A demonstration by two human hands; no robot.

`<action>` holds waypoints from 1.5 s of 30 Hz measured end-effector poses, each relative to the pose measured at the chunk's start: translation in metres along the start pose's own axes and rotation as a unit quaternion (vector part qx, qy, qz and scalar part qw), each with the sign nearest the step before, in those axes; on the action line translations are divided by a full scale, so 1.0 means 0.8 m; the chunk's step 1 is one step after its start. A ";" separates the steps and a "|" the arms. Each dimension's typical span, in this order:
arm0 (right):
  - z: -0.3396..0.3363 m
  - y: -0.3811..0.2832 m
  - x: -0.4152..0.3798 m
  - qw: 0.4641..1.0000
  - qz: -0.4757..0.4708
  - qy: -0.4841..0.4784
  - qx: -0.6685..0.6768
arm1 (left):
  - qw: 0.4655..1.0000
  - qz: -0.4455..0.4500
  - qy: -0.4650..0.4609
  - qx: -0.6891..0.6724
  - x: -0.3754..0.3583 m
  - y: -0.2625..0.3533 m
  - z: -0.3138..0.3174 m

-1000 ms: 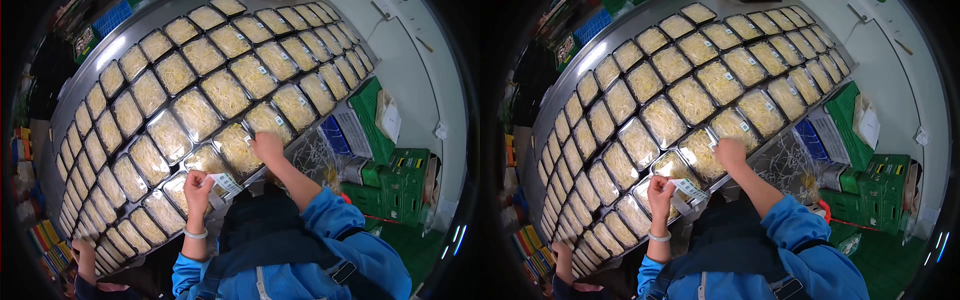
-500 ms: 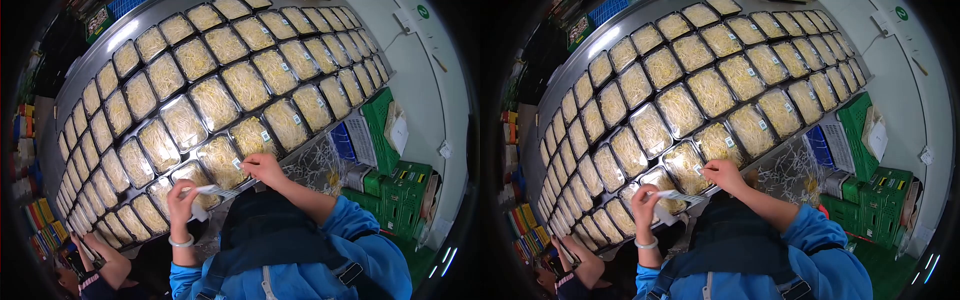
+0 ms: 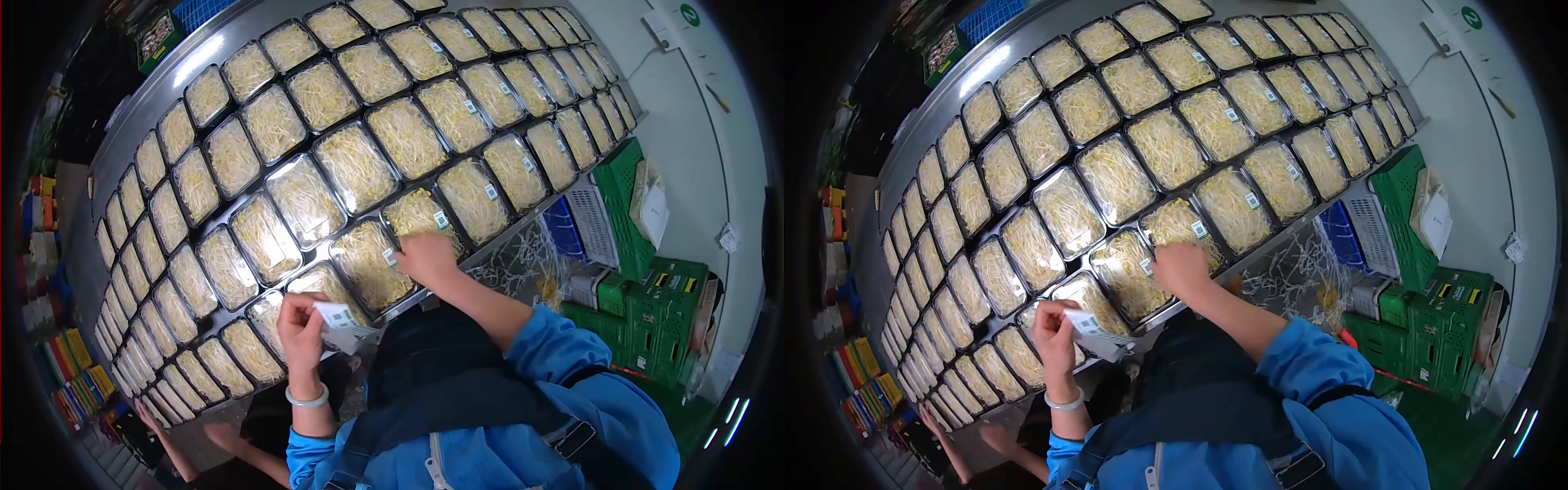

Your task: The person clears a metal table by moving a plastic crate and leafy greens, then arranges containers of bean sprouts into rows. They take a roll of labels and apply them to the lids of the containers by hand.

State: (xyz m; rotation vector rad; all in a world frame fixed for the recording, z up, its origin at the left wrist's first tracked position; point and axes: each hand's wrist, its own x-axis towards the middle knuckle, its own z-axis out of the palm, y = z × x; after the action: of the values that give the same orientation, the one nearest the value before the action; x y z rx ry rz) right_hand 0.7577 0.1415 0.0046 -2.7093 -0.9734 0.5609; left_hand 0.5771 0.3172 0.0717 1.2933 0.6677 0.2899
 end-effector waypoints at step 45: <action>-0.106 0.122 0.162 0.811 0.114 0.041 0.572 | 0.993 -0.006 0.058 0.105 0.161 0.020 0.124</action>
State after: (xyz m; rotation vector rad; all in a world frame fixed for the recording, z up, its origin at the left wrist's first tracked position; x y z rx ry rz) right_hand 0.9403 0.1455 0.0139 -1.6924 -0.1162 0.7353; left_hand 0.7402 0.3145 0.0611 1.4815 0.8207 0.2916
